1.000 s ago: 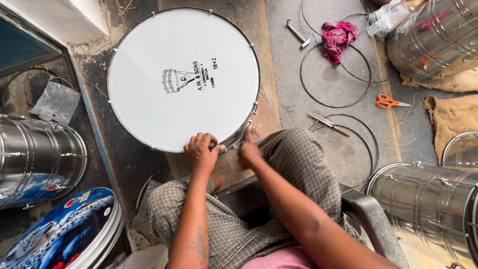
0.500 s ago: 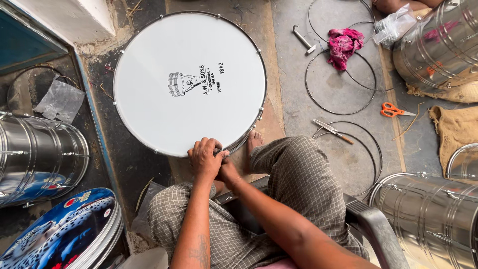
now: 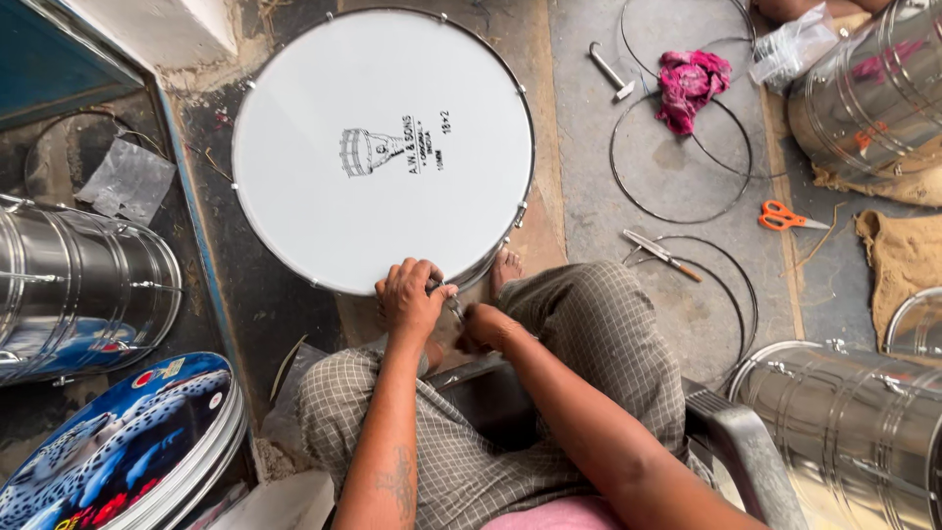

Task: The person sits cross-legged on a chair and uses a wrench to tighten the tension rods on a white drum head. The person systematically moves around the drum, adjusting each rod to secure the head to the drum shell.

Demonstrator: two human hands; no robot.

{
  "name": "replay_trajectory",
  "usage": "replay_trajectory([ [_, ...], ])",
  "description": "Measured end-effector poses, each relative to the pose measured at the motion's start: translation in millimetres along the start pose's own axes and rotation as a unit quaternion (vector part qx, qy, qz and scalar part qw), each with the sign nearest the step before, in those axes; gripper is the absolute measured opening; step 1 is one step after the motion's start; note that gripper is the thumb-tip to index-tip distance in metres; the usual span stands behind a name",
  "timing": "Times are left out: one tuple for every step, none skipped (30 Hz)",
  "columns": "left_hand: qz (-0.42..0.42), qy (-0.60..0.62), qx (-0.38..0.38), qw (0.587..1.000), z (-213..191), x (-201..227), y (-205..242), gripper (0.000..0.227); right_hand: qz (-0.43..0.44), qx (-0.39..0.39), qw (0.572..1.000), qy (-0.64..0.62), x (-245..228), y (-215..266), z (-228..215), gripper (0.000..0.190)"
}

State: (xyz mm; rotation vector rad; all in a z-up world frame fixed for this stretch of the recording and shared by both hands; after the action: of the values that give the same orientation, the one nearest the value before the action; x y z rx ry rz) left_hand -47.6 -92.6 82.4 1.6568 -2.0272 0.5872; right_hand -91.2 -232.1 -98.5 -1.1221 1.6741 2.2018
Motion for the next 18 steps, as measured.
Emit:
replay_trajectory([
  [-0.008,0.006,-0.007,1.0,0.7,-0.4,1.8,0.035,-0.012,-0.031,0.996,-0.084,2.5,2.8,7.6,0.03],
  [-0.005,0.008,-0.006,1.0,0.9,-0.1,2.5,0.035,0.014,-0.043,0.983,-0.176,1.1,3.1,15.0,0.032],
  [-0.002,0.009,-0.005,1.0,1.1,0.3,3.2,0.035,0.041,-0.053,0.961,-0.267,-2.6,2.0,25.9,0.034],
  [0.003,0.01,-0.002,1.0,0.5,0.2,1.5,0.035,0.005,-0.032,0.957,-0.287,-9.2,-1.0,36.2,0.038],
  [-0.005,0.008,-0.004,1.0,1.0,0.6,0.9,0.034,-0.031,-0.01,0.951,-0.306,-12.2,-3.3,49.4,0.043],
  [-0.012,0.005,-0.006,1.0,2.3,1.3,0.2,0.034,-0.067,0.012,0.943,-0.326,-15.1,-8.7,60.0,0.048],
  [-0.019,0.002,-0.008,1.0,2.7,0.3,-1.5,0.034,-0.119,0.032,0.926,-0.356,-19.6,-18.2,67.7,0.047],
  [-0.014,0.003,-0.007,1.0,3.6,-1.1,-0.2,0.034,-0.165,0.053,0.906,-0.386,-17.6,-25.1,75.8,0.046],
  [-0.008,0.003,-0.006,1.0,4.6,-3.9,-0.4,0.034,-0.211,0.073,0.883,-0.414,-13.4,-30.7,78.8,0.045],
  [-0.004,0.004,-0.006,1.0,7.1,-6.5,1.1,0.034,-0.179,0.083,0.896,-0.398,-5.5,-34.9,77.5,0.04],
  [-0.003,0.001,-0.009,1.0,10.2,-10.1,4.2,0.034,-0.147,0.092,0.908,-0.381,-0.2,-38.5,72.9,0.035],
  [-0.001,0.0,-0.008,1.0,13.9,-13.7,3.9,0.034,-0.117,0.101,0.92,-0.361,-0.4,-41.4,61.6,0.031],
  [0.001,-0.002,-0.008,1.0,18.0,-18.8,3.5,0.033,-0.088,0.096,0.956,-0.261,-1.8,-39.0,39.0,0.031],
  [0.002,-0.036,-0.005,0.999,24.7,-23.1,4.2,0.036,-0.062,0.085,0.99,-0.098,-0.2,-28.1,12.9,0.031],
  [0.004,-0.069,-0.003,0.998,31.7,-29.3,-2.0,0.04,-0.055,0.079,0.989,0.116,-8.8,-21.2,-15.6,0.031],
  [0.031,-0.097,0.028,0.994,39.4,-32.5,-2.3,0.048,-0.046,0.089,0.954,0.282,-18.8,-16.6,-35.6,0.032],
  [0.057,-0.124,0.06,0.989,41.7,-36.9,-6.0,0.057,-0.041,0.098,0.906,0.411,-35.0,-19.6,-47.2,0.032],
  [0.113,-0.099,0.098,0.984,37.4,-37.6,-3.5,0.055,-0.011,0.106,0.864,0.492,-43.0,-21.3,-46.3,0.032],
])
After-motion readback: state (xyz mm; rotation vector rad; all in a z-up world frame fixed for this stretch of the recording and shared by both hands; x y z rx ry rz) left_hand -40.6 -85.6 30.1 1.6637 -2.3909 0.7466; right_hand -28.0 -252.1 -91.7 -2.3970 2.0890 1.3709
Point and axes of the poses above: each hand's wrist, its own y-axis away from the middle knuckle, its own z-axis out of the palm, x = y × z, the point moved 2 cm from there along -y, towards the middle knuckle, and after that the axes turned 5 degrees about -x, right-handed, at the moved point
